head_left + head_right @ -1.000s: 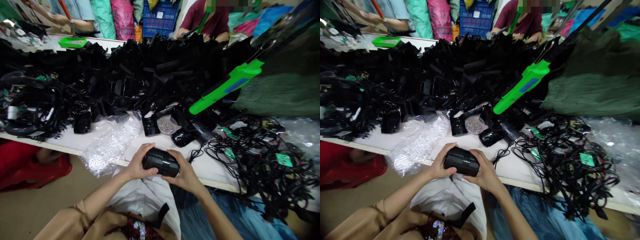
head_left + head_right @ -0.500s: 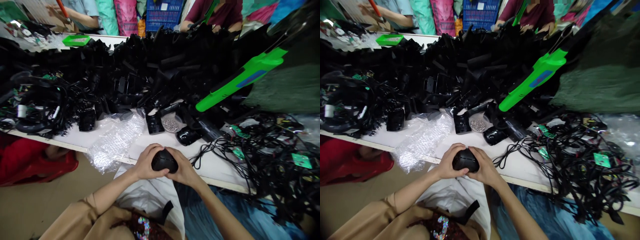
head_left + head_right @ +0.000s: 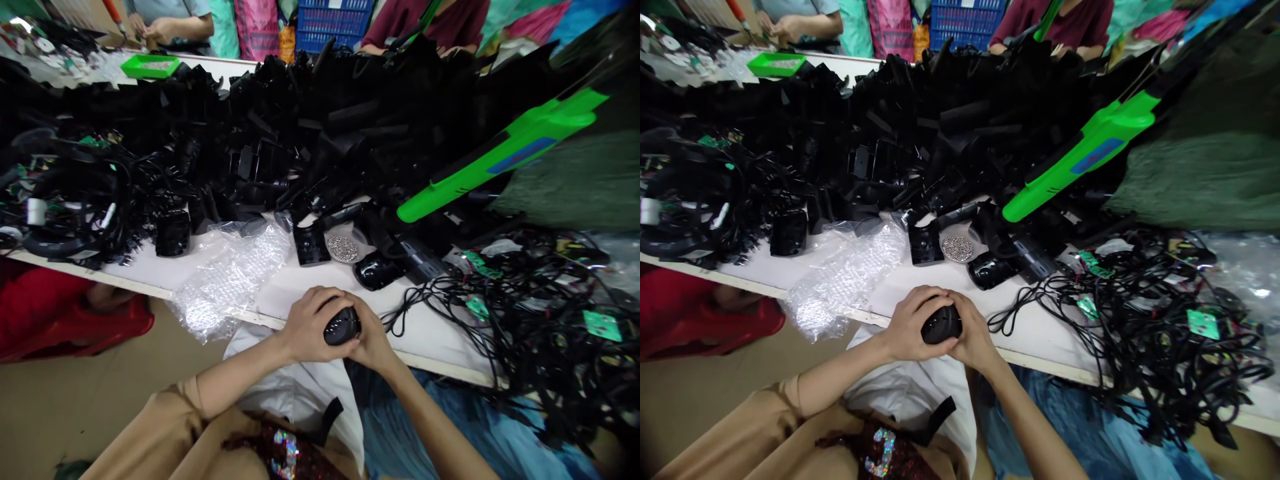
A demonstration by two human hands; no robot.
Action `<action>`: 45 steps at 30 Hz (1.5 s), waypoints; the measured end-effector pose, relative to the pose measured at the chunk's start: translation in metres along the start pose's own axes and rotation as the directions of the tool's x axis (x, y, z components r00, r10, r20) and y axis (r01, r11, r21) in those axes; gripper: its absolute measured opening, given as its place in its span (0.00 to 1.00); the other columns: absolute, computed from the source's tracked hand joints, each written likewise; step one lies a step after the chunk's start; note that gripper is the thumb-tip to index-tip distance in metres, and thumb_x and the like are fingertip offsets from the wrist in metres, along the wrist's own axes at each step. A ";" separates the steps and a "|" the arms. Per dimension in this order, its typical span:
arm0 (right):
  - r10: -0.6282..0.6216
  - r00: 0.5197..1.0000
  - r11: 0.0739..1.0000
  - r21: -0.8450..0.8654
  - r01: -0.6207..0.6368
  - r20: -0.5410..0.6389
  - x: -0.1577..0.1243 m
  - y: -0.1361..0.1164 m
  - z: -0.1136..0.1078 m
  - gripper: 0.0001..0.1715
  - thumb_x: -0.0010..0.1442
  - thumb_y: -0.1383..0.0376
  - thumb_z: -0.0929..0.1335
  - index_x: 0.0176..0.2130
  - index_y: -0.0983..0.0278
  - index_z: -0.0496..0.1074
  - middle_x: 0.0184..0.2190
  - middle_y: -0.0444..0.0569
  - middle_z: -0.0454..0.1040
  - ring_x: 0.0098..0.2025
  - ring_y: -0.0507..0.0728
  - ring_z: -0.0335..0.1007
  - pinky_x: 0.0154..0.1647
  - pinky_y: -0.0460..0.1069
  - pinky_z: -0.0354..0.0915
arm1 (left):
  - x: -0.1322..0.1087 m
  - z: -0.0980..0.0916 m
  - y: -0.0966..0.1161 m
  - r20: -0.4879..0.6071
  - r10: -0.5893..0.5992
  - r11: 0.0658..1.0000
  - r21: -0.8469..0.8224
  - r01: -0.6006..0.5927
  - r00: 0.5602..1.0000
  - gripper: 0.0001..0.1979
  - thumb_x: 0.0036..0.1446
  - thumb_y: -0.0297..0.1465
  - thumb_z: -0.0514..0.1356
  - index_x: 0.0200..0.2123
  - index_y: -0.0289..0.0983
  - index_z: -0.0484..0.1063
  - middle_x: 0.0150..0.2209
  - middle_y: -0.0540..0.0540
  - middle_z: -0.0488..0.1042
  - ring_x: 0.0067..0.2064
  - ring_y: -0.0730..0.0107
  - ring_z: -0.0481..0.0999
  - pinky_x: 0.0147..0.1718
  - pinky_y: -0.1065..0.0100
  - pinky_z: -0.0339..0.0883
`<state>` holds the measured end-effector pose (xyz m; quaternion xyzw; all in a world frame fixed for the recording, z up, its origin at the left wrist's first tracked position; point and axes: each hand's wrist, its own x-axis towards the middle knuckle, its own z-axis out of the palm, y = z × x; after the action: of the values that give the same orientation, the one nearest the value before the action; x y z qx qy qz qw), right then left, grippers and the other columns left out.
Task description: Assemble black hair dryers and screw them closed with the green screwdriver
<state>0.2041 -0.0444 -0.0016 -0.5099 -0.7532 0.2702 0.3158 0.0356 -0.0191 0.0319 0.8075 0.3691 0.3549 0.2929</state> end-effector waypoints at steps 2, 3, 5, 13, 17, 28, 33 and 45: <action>0.026 1.000 1.000 0.013 -0.026 0.005 0.000 0.001 0.000 0.37 0.47 0.58 0.64 0.56 0.63 0.53 0.53 0.56 0.64 0.54 0.66 0.62 0.53 0.61 0.61 | 0.002 0.002 0.000 -0.005 0.004 1.000 0.001 -0.004 1.000 0.27 0.46 0.42 0.59 0.50 0.40 0.65 0.48 0.42 0.67 0.50 0.56 0.67 0.51 0.55 0.62; 0.033 0.999 0.999 0.023 -0.033 0.005 0.000 0.001 0.000 0.37 0.47 0.57 0.64 0.55 0.63 0.53 0.52 0.57 0.65 0.54 0.66 0.63 0.53 0.61 0.61 | 0.003 0.002 0.001 0.000 0.002 1.000 0.002 -0.002 1.000 0.27 0.46 0.42 0.59 0.50 0.40 0.65 0.48 0.42 0.68 0.50 0.56 0.67 0.51 0.55 0.62; 0.041 0.999 0.998 0.057 -0.040 -0.004 -0.001 0.003 0.000 0.37 0.49 0.55 0.64 0.55 0.64 0.54 0.53 0.57 0.65 0.53 0.66 0.63 0.53 0.61 0.62 | 0.006 0.001 0.002 0.025 -0.016 1.000 0.006 0.016 1.000 0.27 0.46 0.43 0.60 0.50 0.40 0.65 0.48 0.42 0.68 0.50 0.56 0.67 0.51 0.55 0.62; 0.165 0.986 0.964 0.212 -0.162 0.006 -0.001 0.000 -0.004 0.51 0.43 0.44 0.71 0.58 0.62 0.53 0.56 0.57 0.61 0.57 0.67 0.59 0.57 0.60 0.58 | 0.010 -0.013 -0.006 0.216 -0.183 0.938 -0.255 0.236 0.959 0.51 0.35 0.46 0.69 0.60 0.39 0.49 0.59 0.39 0.57 0.58 0.53 0.60 0.56 0.56 0.58; 0.167 0.986 0.954 0.252 -0.164 0.008 0.000 -0.003 -0.007 0.50 0.44 0.44 0.69 0.58 0.63 0.53 0.55 0.57 0.61 0.56 0.67 0.59 0.57 0.59 0.59 | 0.012 -0.010 -0.006 0.202 -0.163 0.933 -0.288 0.218 0.966 0.43 0.35 0.40 0.69 0.55 0.41 0.56 0.54 0.43 0.64 0.55 0.56 0.65 0.54 0.57 0.60; 0.158 0.987 0.960 0.233 -0.157 0.014 -0.004 0.006 -0.010 0.47 0.45 0.51 0.72 0.58 0.61 0.53 0.55 0.56 0.61 0.56 0.66 0.60 0.57 0.61 0.59 | 0.005 0.003 -0.015 0.134 -0.147 0.877 -0.441 0.192 0.980 0.47 0.34 0.40 0.70 0.58 0.41 0.53 0.56 0.41 0.63 0.57 0.56 0.64 0.57 0.57 0.57; 0.192 0.978 0.939 0.277 -0.206 0.076 -0.002 0.002 -0.013 0.50 0.43 0.52 0.74 0.59 0.59 0.51 0.58 0.55 0.58 0.59 0.64 0.56 0.60 0.60 0.55 | -0.001 0.004 -0.023 0.218 -0.161 0.816 -0.519 0.254 0.963 0.59 0.30 0.40 0.73 0.62 0.41 0.43 0.61 0.38 0.55 0.61 0.53 0.58 0.59 0.54 0.53; 0.113 0.994 0.973 0.204 -0.108 -0.012 0.000 0.003 -0.016 0.53 0.41 0.38 0.68 0.57 0.62 0.54 0.54 0.59 0.63 0.55 0.67 0.62 0.54 0.61 0.61 | 0.001 0.011 -0.020 0.074 -0.124 0.906 -0.399 0.143 0.990 0.47 0.35 0.43 0.69 0.58 0.40 0.54 0.56 0.43 0.64 0.56 0.57 0.65 0.57 0.60 0.57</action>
<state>0.2174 -0.0420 0.0065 -0.5192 -0.6883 0.3569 0.3596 0.0368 -0.0095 0.0114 0.7108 0.3356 0.3834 0.4850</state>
